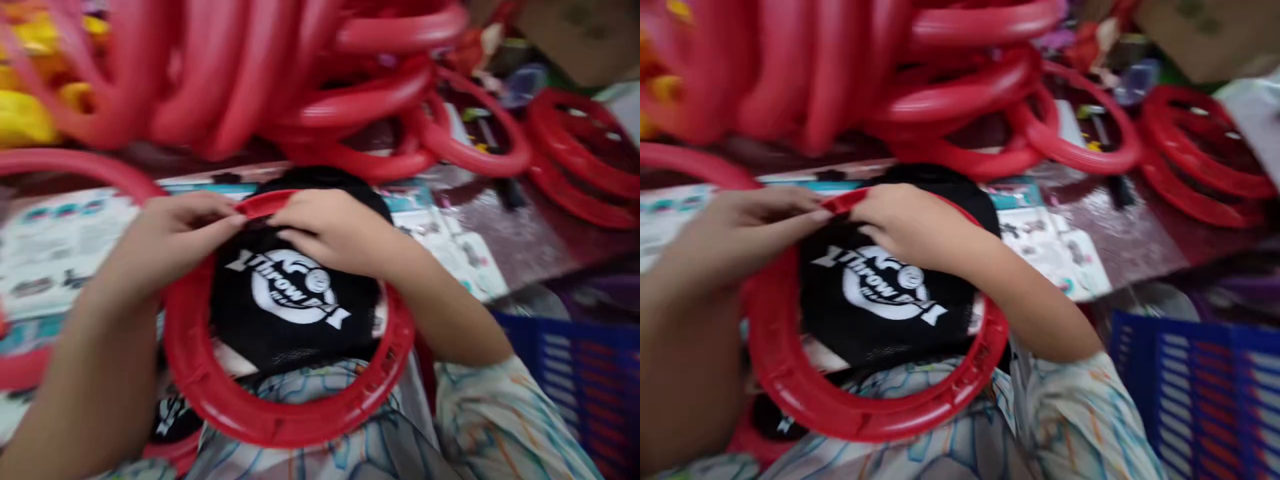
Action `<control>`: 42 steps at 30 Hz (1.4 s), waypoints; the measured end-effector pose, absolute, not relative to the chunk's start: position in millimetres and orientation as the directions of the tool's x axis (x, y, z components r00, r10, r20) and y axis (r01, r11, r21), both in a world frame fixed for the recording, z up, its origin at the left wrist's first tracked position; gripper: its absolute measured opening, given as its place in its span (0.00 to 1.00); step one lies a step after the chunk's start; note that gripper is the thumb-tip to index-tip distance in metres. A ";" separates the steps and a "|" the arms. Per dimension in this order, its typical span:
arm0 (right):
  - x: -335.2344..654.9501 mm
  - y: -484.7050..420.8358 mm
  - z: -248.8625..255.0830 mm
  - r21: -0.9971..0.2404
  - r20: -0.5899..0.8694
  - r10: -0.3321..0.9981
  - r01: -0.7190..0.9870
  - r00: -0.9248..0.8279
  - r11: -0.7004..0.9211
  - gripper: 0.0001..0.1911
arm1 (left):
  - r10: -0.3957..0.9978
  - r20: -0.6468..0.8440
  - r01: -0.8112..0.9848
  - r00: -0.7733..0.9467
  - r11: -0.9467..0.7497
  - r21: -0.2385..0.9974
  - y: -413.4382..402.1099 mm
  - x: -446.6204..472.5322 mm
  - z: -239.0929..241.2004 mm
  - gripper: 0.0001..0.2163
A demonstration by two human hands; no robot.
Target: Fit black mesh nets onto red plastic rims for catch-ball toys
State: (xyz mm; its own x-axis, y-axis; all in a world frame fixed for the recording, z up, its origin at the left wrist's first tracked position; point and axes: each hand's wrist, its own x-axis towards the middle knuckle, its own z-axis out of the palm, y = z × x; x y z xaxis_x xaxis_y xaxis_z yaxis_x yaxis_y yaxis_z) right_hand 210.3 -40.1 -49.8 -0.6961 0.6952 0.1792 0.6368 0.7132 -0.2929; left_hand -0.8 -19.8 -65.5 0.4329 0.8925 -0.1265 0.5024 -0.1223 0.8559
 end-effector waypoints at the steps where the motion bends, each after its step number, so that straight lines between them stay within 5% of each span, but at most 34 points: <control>1: 214.9 -35.7 -53.5 -0.319 0.253 0.692 0.617 -0.676 0.719 0.13 | 0.911 -0.115 0.523 0.395 -0.120 0.844 -18.5 -9.3 -64.7 0.10; 7: 221.3 -37.9 -60.5 -0.330 0.315 0.704 0.622 -0.637 0.710 0.13 | 0.924 -0.013 0.488 0.382 -0.190 0.852 -12.2 -6.3 -67.6 0.11; 18: 213.5 -43.5 -58.6 -0.215 0.285 0.715 0.684 -0.638 0.697 0.18 | 0.930 -0.053 0.503 0.365 -0.149 0.852 -16.3 -6.2 -64.2 0.09; 25: 214.0 -45.9 -57.0 -0.038 0.322 0.684 0.713 -0.655 0.700 0.18 | 0.945 -0.020 0.528 0.326 -0.164 0.833 -17.8 -3.2 -63.6 0.11; 42: 209.1 -47.3 -59.2 0.155 0.281 0.683 0.735 -0.674 0.660 0.18 | 0.936 0.055 0.583 0.347 -0.261 0.769 -17.2 -2.4 -70.5 0.12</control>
State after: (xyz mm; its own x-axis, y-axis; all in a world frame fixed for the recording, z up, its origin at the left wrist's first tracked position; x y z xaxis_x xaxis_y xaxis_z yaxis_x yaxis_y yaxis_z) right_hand 209.1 -47.3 -59.2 -0.6737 0.6834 0.2812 0.7347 0.6604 0.1553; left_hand -2.4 -17.2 -70.5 0.3466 0.9364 0.0548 0.5835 -0.2610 0.7690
